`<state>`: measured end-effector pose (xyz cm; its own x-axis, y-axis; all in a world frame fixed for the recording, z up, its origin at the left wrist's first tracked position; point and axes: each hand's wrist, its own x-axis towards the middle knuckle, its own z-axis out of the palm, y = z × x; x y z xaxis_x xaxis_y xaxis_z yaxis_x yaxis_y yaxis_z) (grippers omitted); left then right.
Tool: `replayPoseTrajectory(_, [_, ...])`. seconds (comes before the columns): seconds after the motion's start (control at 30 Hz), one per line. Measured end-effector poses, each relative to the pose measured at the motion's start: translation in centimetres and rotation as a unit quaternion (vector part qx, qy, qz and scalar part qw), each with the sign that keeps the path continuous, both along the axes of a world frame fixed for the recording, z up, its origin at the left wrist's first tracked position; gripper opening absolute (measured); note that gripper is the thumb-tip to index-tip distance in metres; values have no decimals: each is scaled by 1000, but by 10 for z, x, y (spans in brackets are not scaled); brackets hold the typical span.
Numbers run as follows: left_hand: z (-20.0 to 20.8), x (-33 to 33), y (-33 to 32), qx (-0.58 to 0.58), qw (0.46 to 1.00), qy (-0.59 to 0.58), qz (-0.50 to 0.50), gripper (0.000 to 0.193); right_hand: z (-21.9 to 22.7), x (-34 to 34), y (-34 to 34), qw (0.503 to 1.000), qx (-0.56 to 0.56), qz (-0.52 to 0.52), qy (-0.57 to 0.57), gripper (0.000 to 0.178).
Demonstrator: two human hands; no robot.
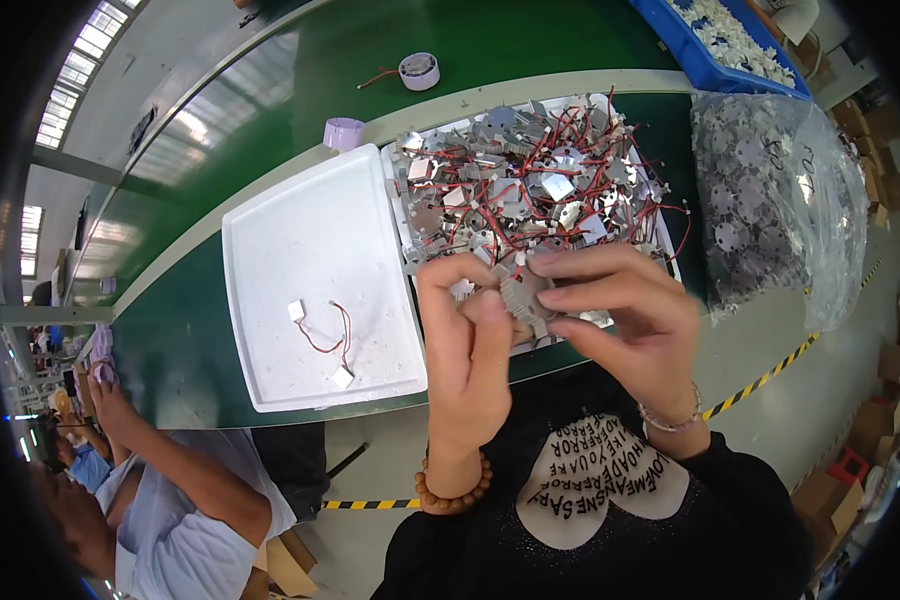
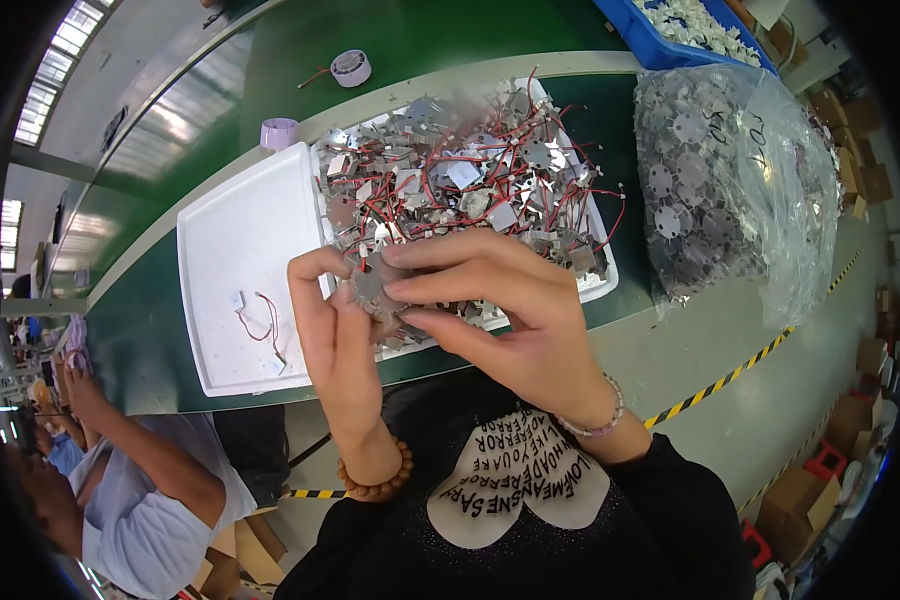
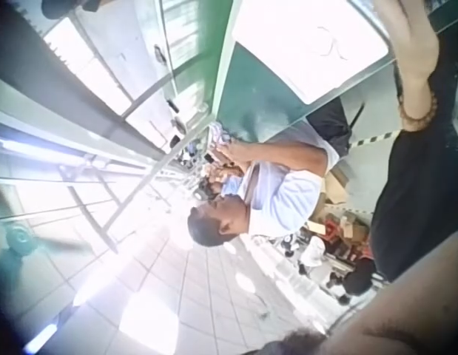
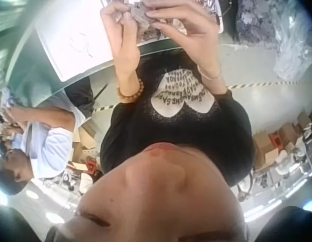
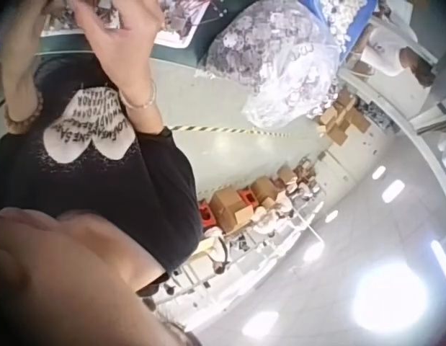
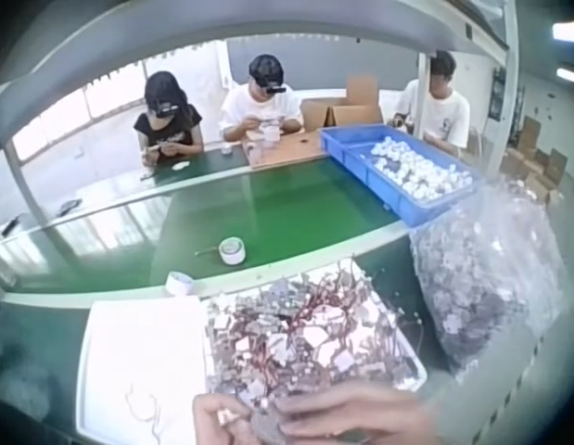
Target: The person assembles electronic components by hand, inserting small wired parts into plastic housings.
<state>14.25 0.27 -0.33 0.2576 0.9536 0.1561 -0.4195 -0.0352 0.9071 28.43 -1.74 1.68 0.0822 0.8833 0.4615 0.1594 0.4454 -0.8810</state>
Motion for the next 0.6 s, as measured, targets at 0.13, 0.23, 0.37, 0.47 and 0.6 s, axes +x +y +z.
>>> replayPoseTrajectory(0.13, [3,7,1,-6,998,-24,50,38,2,0,0,998,-7,47,-38,25])
replayPoseTrajectory(0.23, [4,-6,1,-40,991,-55,-115,55,1,-11,-2,994,-62,15,84,26])
replayPoseTrajectory(0.37, [3,-4,-2,-2,991,33,-131,47,-4,-3,2,999,-35,6,-19,26])
replayPoseTrajectory(0.47, [-3,-4,-1,13,993,101,-62,29,-4,-8,5,999,-33,1,-1,16])
replayPoseTrajectory(0.6, [4,-9,4,221,890,389,88,16,-10,-7,18,967,86,-98,220,7])
